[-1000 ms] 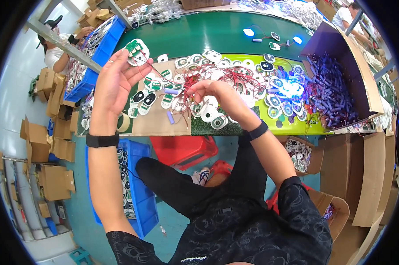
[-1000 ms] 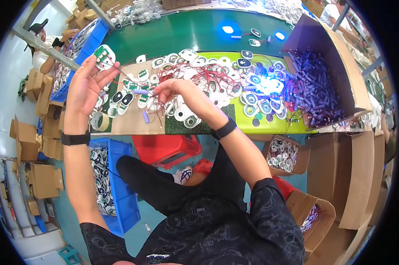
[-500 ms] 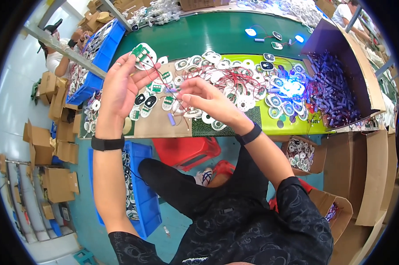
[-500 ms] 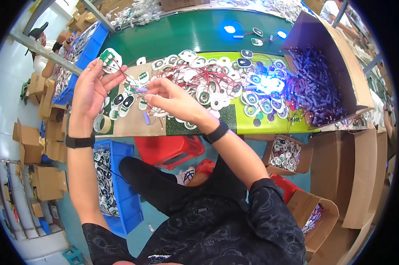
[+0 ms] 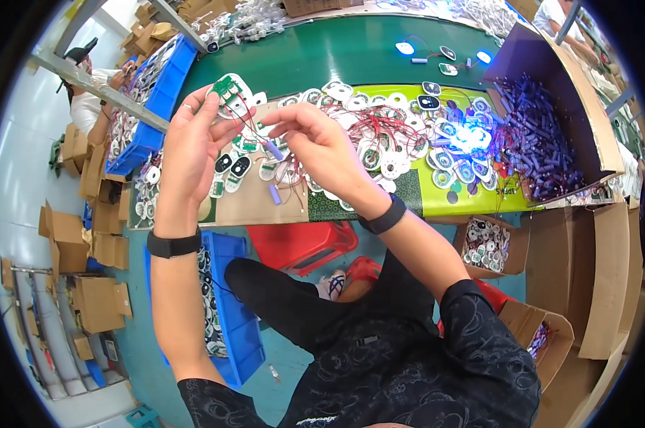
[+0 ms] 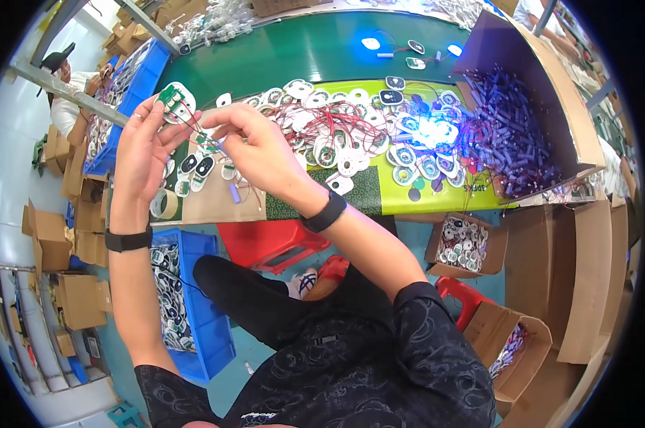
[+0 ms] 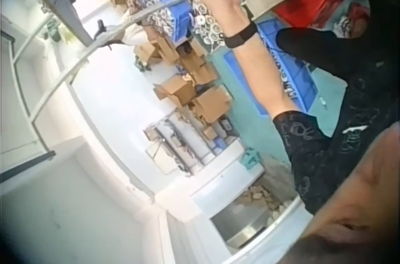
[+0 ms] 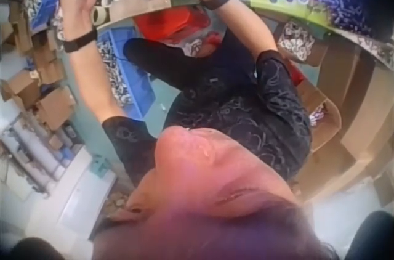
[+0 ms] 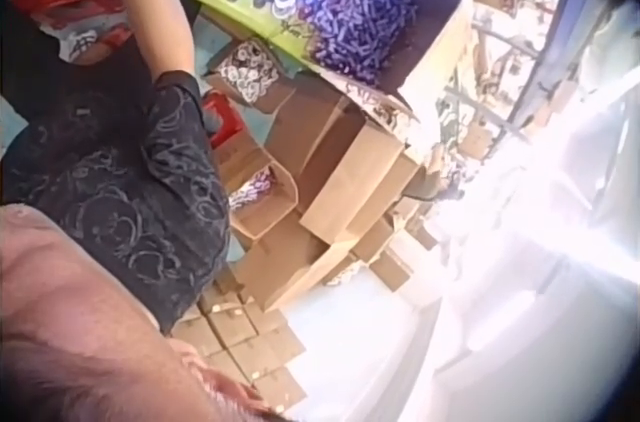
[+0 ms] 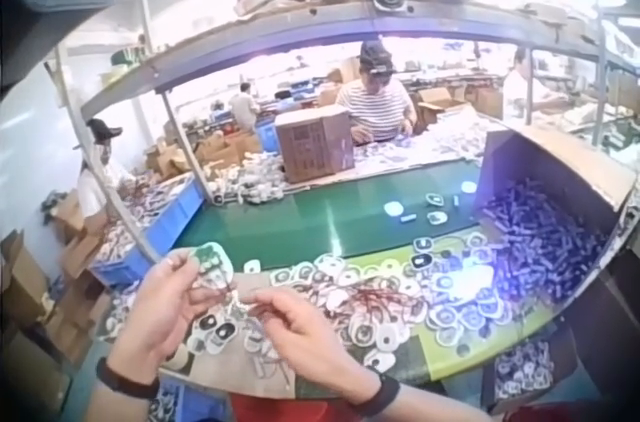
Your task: Assembling small electronic components by attaching straps to circular PCB tags at a factory workbench.
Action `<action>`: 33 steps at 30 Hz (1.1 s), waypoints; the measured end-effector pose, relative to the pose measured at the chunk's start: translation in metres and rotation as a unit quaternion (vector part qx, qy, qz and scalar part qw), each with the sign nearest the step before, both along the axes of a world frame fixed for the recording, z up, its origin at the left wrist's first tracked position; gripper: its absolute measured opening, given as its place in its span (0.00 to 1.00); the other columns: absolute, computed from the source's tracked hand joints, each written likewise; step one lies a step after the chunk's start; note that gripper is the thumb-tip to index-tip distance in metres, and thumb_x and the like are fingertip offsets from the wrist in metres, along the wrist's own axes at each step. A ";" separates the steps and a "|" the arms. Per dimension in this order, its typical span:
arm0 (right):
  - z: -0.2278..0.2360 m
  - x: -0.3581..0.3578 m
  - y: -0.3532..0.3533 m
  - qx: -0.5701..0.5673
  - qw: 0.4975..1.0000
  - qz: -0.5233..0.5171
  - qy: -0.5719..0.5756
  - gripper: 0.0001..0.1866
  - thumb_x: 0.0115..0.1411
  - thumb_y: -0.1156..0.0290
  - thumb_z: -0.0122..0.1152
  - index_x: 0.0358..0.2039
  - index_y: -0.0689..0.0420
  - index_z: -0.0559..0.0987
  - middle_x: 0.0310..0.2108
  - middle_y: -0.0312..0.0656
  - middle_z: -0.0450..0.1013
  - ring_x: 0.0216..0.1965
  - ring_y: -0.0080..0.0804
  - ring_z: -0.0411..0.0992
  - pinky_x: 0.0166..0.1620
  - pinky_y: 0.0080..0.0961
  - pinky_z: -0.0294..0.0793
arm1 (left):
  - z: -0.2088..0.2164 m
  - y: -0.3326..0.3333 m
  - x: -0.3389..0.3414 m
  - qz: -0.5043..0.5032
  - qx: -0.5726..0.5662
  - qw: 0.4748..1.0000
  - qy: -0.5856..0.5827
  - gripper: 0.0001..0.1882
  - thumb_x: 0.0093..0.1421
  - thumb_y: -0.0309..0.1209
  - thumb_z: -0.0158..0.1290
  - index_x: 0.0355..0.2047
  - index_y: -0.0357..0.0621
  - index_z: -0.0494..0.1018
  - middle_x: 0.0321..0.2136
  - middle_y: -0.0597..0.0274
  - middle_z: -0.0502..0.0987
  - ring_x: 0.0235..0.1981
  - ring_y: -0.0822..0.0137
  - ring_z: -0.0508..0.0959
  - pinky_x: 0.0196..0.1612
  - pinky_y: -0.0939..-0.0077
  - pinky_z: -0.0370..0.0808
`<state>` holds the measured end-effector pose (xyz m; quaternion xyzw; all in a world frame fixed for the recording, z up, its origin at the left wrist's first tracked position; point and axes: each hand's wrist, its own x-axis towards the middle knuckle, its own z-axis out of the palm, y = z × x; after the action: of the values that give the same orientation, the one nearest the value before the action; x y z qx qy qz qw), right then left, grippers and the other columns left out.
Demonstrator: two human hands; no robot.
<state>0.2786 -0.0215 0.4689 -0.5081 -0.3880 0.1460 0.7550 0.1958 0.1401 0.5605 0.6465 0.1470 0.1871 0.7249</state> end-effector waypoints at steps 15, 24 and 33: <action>0.023 -0.013 0.032 -0.058 0.970 -0.207 -0.116 0.14 0.56 0.77 0.62 0.43 0.61 0.75 0.36 0.48 0.74 0.40 0.46 0.75 0.44 0.37 0.75 | -0.024 -0.020 0.007 0.076 0.073 0.994 -0.019 0.20 0.70 0.34 0.50 0.56 0.33 0.68 0.40 0.60 0.79 0.40 0.70 0.82 0.42 0.76 0.80; 0.022 -0.006 0.032 -0.062 0.978 -0.183 -0.076 0.05 0.58 0.77 0.61 0.35 0.63 0.79 0.32 0.47 0.75 0.33 0.41 0.77 0.39 0.33 0.77 | -0.030 -0.026 0.011 0.040 0.010 0.998 -0.036 0.24 0.71 0.36 0.47 0.62 0.34 0.66 0.44 0.56 0.78 0.41 0.69 0.81 0.47 0.73 0.79; 0.012 0.006 0.038 -0.093 0.994 -0.061 0.026 0.07 0.64 0.74 0.58 0.39 0.65 0.77 0.31 0.35 0.76 0.32 0.18 0.73 0.37 0.19 0.74 | -0.033 -0.026 0.022 0.042 0.143 0.988 -0.026 0.27 0.74 0.47 0.40 0.58 0.36 0.70 0.42 0.61 0.77 0.47 0.70 0.75 0.53 0.74 0.71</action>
<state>0.2842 0.0160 0.4809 -0.5946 -0.3218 0.1484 0.7217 0.2176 0.1139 0.5273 0.7319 0.1269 0.2530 0.6199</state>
